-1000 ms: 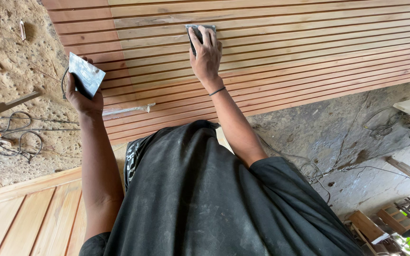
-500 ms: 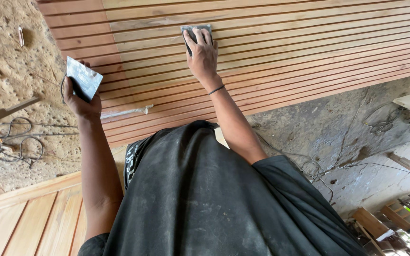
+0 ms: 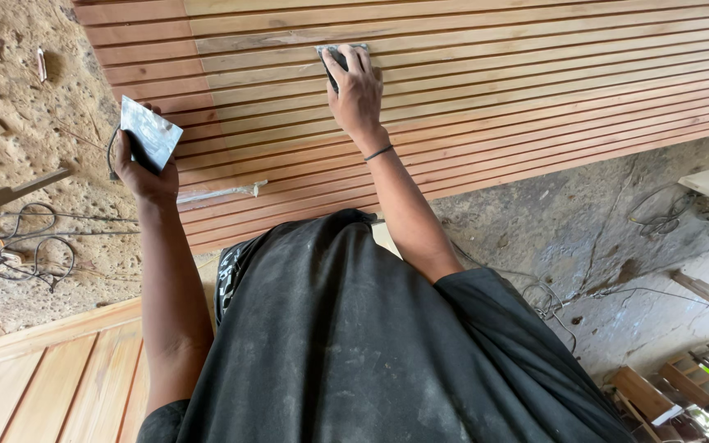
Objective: The person sands a large wooden slatted panel using a sanding block held in the right hand, moving back and forth along the grain. The left hand holds a second sanding block but does not actively sand. The person shifts position along the panel to cover different sections.
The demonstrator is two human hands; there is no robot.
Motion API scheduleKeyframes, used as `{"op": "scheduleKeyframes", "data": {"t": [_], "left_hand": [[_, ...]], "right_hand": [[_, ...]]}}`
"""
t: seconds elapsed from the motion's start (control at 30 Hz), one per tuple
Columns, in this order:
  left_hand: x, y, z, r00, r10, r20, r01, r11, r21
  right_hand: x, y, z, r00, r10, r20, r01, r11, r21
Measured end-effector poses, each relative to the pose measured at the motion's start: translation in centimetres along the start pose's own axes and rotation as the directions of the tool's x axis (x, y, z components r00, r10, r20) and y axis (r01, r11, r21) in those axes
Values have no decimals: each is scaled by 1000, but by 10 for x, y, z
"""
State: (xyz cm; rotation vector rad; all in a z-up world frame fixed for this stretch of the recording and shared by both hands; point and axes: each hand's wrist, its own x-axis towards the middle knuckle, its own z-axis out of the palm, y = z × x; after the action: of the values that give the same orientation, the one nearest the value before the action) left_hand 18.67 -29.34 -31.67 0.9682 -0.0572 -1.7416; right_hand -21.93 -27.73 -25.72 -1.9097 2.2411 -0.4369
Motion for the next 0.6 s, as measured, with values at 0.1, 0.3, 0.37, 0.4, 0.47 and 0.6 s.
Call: {"op": "scheduleKeyframes", "data": {"t": [0.1,0.3,0.37,0.4,0.47,0.6], "left_hand": [[1,1,1,994,15,104,-15,1000,3],[0,2,1,999,14,46,-15,999,39],[-3,3,2,996,20,87,-25,998,59],[-3,4,3,994,23,111,-30,997,68],[2,3,8,995,23,96,-27,999,41],[-6,4,8,1000,16,15,-17,999,45]], "right_hand": [[-2,0,8,1000,24,8,-24,1000,-11],[-8,-7,8,999,32,40,-29,998,-53],[-10,-9,3,997,29,72,-25,998,-50],[-9,-10,-1,995,26,93,-22,999,-46],[1,-8,-6,996,9,93,-5,999,-44],[3,-6,-16,992,53,113,-53,999,-12]]}}
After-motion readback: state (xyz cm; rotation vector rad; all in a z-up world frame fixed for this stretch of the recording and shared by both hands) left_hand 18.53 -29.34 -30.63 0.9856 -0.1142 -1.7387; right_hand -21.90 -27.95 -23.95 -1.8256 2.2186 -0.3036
